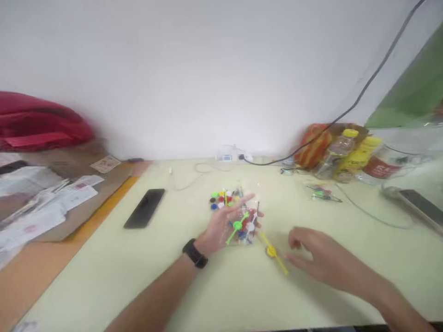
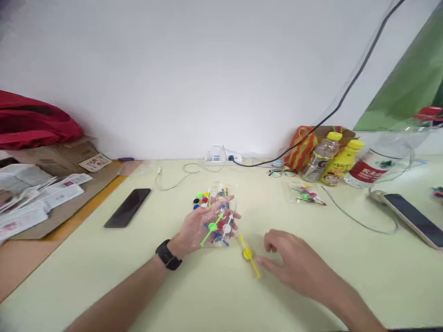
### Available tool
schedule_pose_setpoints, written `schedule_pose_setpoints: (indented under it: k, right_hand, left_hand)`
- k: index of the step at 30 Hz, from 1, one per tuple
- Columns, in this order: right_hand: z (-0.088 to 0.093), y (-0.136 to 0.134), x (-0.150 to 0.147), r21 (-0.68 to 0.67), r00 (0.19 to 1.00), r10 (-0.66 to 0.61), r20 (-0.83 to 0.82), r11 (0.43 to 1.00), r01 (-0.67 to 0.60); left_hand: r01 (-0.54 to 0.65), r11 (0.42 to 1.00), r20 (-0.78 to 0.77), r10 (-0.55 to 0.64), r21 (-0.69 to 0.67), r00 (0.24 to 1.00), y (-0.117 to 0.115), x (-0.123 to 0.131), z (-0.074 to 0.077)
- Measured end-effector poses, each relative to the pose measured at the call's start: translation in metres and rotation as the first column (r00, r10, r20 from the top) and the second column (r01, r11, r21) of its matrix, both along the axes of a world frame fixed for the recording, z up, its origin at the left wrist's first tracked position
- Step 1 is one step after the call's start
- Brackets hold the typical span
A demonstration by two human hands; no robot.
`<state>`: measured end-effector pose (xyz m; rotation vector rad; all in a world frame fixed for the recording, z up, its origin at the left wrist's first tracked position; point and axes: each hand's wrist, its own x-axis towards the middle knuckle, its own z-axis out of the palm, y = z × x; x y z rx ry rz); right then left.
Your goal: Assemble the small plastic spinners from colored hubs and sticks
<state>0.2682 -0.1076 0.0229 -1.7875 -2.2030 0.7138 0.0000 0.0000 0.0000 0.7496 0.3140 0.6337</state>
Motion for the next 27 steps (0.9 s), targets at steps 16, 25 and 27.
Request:
schedule_pose_setpoints:
  k: [16,25,27]
  right_hand:
    - [0.049,0.021,0.029,0.368,0.898,-0.288,-0.333,0.837,0.405]
    - [0.092,0.07,-0.028,0.395,0.982,0.145,-0.12,0.915,-0.087]
    - [0.095,0.078,-0.038,0.349,0.964,0.252,-0.078,0.913,-0.211]
  left_hand:
    - [0.064,0.998,-0.073,-0.063,0.013,0.995,-0.004,0.005,-0.005]
    - [0.169,0.985,-0.057,-0.166,0.046,0.984,-0.008,0.009,-0.009]
    - [0.153,0.988,-0.074,-0.151,0.028,0.986,-0.01,0.01,-0.009]
